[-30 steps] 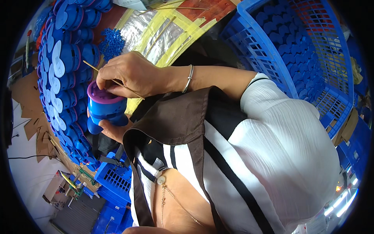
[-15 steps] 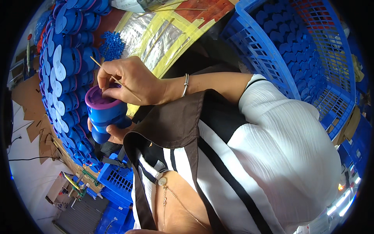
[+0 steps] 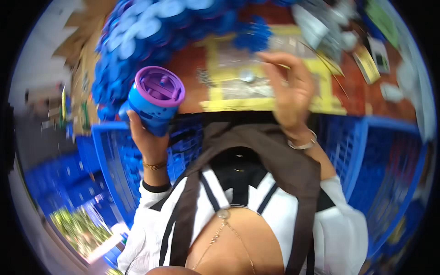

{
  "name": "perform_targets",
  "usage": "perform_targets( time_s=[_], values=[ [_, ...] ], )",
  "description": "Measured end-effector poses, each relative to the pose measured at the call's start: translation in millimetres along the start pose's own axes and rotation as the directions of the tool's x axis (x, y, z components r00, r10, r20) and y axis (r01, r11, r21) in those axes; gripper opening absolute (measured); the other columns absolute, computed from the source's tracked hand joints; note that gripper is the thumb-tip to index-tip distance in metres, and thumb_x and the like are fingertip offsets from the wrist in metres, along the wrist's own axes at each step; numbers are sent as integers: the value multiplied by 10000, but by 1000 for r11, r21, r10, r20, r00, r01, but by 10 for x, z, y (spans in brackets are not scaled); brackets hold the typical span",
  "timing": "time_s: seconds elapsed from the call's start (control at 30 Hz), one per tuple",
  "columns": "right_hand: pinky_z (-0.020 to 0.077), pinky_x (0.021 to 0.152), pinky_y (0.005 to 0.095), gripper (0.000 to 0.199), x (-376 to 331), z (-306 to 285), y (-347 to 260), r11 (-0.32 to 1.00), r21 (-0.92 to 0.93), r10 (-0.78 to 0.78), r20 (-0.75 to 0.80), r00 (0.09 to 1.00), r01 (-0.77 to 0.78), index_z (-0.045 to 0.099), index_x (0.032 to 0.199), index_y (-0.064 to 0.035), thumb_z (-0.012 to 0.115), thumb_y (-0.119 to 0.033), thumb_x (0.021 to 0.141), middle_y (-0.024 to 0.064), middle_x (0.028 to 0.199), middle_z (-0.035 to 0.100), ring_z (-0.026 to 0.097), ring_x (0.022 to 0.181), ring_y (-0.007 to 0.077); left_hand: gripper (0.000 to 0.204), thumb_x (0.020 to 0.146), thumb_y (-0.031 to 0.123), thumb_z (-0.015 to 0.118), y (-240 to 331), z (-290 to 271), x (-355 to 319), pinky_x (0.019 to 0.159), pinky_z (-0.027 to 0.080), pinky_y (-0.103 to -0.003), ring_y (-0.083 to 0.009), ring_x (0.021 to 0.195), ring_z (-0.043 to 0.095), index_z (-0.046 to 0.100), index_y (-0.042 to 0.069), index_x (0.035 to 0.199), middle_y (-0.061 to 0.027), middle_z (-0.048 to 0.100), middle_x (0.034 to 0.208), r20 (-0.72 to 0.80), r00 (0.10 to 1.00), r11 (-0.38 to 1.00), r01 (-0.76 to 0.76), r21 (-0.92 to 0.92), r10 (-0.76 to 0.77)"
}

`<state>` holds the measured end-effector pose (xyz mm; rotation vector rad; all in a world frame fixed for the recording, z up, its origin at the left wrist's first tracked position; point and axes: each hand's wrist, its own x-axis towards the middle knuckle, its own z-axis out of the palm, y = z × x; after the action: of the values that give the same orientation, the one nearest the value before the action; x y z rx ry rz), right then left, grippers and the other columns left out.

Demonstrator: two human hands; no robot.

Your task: Apply glue to blue plastic components using a thin stick and organize them into crates.

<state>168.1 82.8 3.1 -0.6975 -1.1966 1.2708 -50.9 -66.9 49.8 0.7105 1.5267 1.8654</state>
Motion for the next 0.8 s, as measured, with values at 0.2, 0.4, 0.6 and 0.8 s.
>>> perform_targets(
  time_s=[0.2, 0.4, 0.6, 0.8],
  values=[
    [473, 849, 233, 118, -72, 52, 22, 999, -54, 15, 73, 997, -11, 593, 982, 24, 604, 48, 867, 97, 986, 645, 608, 936, 133, 447, 903, 290, 628, 997, -1558, 657, 689, 529, -326, -169, 884, 610, 498, -13, 1205, -117, 591, 1046, -492, 705, 846, -309, 434, 511],
    [479, 858, 250, 106, -84, 188, 50, 993, -110, 49, 167, 985, -31, 607, 989, 20, 577, 33, 888, 87, 980, 654, 612, 916, 132, 731, 716, 459, 765, 1028, -3468, 1499, 691, 524, -353, -295, 949, 623, 524, -84, 1142, -214, 602, 1102, -381, 770, 320, 241, 916, 512],
    [474, 864, 242, 108, -53, 244, 50, 979, -199, -1, 167, 986, 35, 607, 996, 20, 574, 28, 893, 85, 991, 650, 607, 932, 131, 751, 709, 485, 728, 847, -3083, 1768, 784, 517, -400, -319, 897, 654, 538, -100, 1140, -237, 644, 1020, -513, 847, 273, 465, 842, 139],
    [470, 866, 242, 102, -77, 290, 61, 965, -250, -32, 182, 983, 78, 606, 992, 22, 570, 28, 896, 84, 995, 645, 602, 941, 130, 708, 713, 460, 711, 942, -3184, 1846, 812, 506, -382, -315, 932, 646, 557, -92, 1130, -243, 646, 1022, -480, 871, 199, 454, 868, 105]
  ],
)
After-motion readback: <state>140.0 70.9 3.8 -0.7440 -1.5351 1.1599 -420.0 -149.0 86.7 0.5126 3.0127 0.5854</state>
